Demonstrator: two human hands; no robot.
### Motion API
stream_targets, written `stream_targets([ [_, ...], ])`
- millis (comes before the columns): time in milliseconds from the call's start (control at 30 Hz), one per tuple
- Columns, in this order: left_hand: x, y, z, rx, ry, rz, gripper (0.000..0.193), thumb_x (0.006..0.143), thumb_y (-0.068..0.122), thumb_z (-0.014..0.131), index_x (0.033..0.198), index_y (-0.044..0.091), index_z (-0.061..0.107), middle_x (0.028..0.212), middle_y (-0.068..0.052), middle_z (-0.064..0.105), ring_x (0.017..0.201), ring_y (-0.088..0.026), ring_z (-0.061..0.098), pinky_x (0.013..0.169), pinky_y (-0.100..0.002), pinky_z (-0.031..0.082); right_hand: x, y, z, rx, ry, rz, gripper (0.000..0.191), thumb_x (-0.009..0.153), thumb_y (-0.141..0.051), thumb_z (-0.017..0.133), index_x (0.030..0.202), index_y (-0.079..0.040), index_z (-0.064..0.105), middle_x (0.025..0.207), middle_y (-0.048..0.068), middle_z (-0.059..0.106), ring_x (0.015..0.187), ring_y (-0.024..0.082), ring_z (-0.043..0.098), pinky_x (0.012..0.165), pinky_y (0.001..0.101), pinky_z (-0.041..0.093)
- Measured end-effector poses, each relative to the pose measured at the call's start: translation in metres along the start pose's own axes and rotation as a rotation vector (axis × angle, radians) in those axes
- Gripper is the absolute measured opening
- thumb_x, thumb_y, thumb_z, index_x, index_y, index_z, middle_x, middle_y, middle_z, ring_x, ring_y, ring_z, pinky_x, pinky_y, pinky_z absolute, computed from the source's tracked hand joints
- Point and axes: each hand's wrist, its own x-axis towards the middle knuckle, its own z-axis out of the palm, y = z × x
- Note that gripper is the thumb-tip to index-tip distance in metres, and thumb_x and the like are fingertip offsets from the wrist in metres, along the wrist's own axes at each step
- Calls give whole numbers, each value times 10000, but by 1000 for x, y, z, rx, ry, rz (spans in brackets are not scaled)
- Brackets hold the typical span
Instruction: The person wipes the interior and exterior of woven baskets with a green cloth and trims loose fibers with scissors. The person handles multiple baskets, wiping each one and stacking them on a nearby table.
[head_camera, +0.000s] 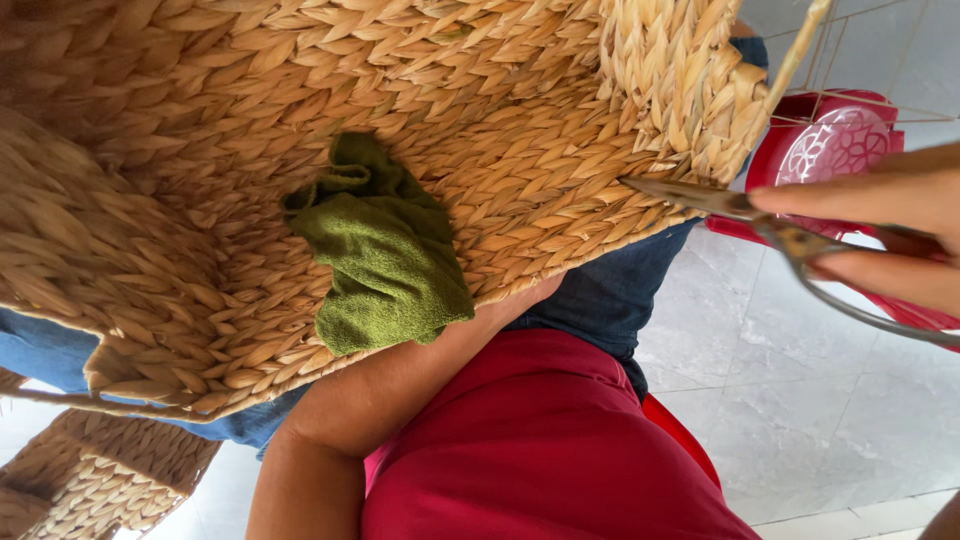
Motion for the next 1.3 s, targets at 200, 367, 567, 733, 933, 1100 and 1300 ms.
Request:
stream_targets([
  [200,6,-3,-1,15,67,-51,603,1227,407,356,1703,65,213,1751,-183,171,1599,-329,226,1280,-456,334,-7,59,24,384,116,-97,840,672,25,748,1483,-109,575,1213,108,775,988,197,806,907,345,596],
  [367,-4,13,6,-142,-67,-13,597,1240,379,371,1708,46,212,1730,-186,194,1580,-321,260,1260,-452,366,-10,64,23,341,75,-51,754,713,-16,745,1438,-156,593,1099,71,770,920,184,789,865,333,602],
  [567,-6,24,16,276,-147,203,633,1192,446,286,1685,71,159,1720,-151,175,1566,-287,263,1276,-455,329,-14,95,37,434,-1,-124,802,761,-74,760,1527,-179,545,1033,46,723,823,167,742,780,305,613],
  [733,27,-24,-14,2168,-8,919,803,1005,649,254,1589,99,224,1642,-90,275,1502,-278,287,1239,-463,303,-13,97,59,954,215,-193,676,871,-174,737,1516,-193,534,974,35,652,754,140,633,717,276,526],
  [933,46,-89,-102,3305,1310,982,151,1012,31,631,1149,28,696,1012,-44,725,955,-116,673,905,-264,560,49,45,53,1843,642,-619,541,1003,-293,708,1503,-210,521,904,22,566,672,108,503,641,240,421],
  [1100,38,-162,-163,3393,1124,941,120,1018,30,643,1127,-5,679,1020,-67,742,919,-137,739,838,-280,602,150,18,6,2056,761,-733,451,1113,-393,684,1492,-224,509,846,10,494,603,81,394,578,210,333],
  [1300,61,-275,-212,4246,428,1132,118,923,121,763,998,35,792,943,-77,782,883,-159,762,784,-277,621,239,-33,-53,1958,798,-542,517,941,-368,711,1336,-57,590,1068,94,722,877,203,727,743,324,612],
])
